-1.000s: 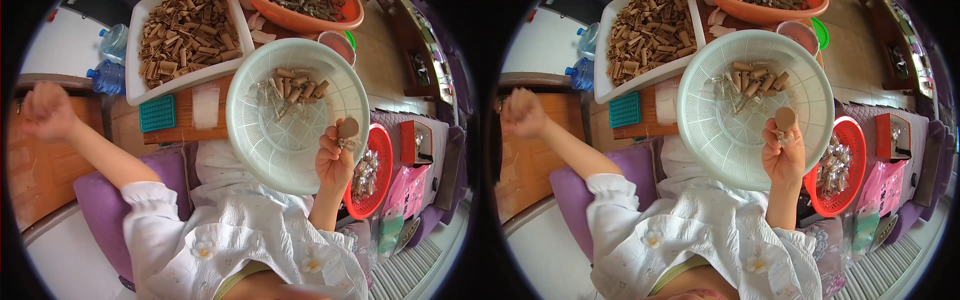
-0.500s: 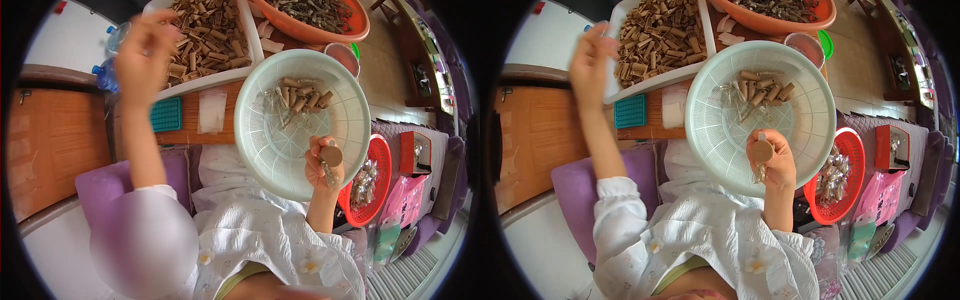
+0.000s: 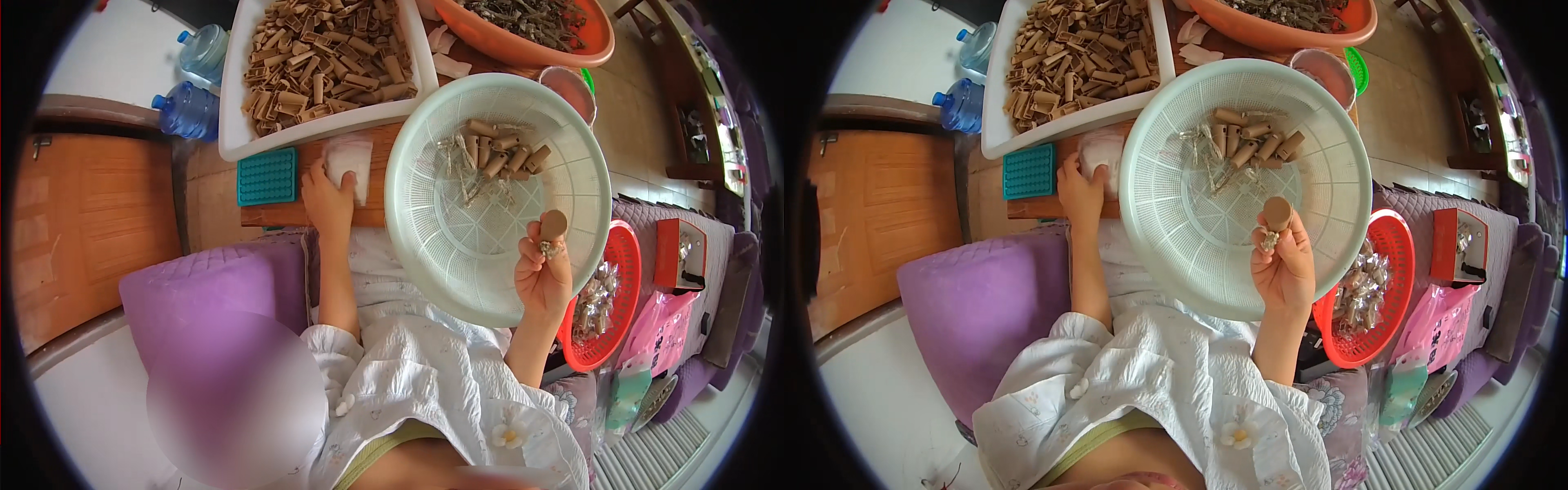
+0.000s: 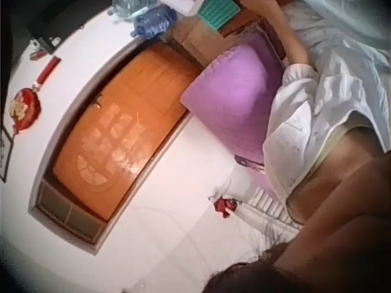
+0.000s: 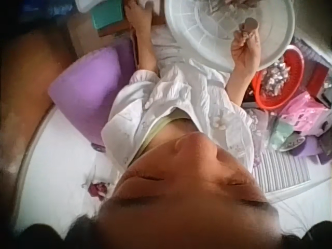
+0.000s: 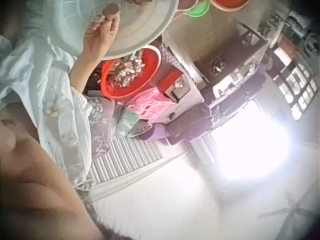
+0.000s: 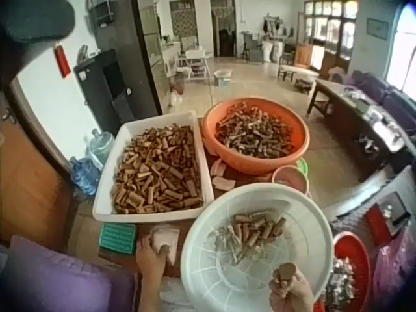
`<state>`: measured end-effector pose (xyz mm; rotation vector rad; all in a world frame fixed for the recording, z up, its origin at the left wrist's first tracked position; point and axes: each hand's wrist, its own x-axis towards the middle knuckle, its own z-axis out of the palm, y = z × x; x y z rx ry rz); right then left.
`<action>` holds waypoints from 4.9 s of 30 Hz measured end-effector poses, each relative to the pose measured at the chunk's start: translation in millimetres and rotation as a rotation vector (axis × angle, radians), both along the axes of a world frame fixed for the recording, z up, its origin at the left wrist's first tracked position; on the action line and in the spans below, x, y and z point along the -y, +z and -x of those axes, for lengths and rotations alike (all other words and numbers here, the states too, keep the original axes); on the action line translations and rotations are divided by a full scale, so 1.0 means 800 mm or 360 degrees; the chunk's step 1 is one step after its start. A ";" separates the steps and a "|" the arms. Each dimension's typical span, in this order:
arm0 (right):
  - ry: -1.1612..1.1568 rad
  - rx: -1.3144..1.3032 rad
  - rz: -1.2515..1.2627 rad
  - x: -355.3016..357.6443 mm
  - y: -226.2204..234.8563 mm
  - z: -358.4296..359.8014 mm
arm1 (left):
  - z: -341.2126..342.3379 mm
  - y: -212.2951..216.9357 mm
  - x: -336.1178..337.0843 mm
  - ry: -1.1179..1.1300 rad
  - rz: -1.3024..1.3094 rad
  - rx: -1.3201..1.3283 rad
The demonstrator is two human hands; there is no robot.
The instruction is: The person packages small brown cylinders into plastic bags by hand.
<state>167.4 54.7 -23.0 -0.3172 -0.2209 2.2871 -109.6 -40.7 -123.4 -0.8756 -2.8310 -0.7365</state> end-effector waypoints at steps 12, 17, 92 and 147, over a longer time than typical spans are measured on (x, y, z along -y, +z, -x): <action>0.0050 0.0072 -0.0077 0.004 -0.002 0.011 | 0.021 0.018 0.012 0.0230 -0.0226 0.0558; 0.0029 0.0111 -0.0050 0.004 0.002 0.012 | 0.028 0.027 0.021 0.0004 -0.0524 0.0286; -0.0234 0.1871 -0.1471 0.009 0.081 0.048 | -0.099 0.188 -0.034 -0.1404 -0.0567 0.1325; -0.0593 0.2072 -0.2368 0.015 0.051 0.076 | -0.094 0.175 -0.038 -0.1236 -0.0840 0.2305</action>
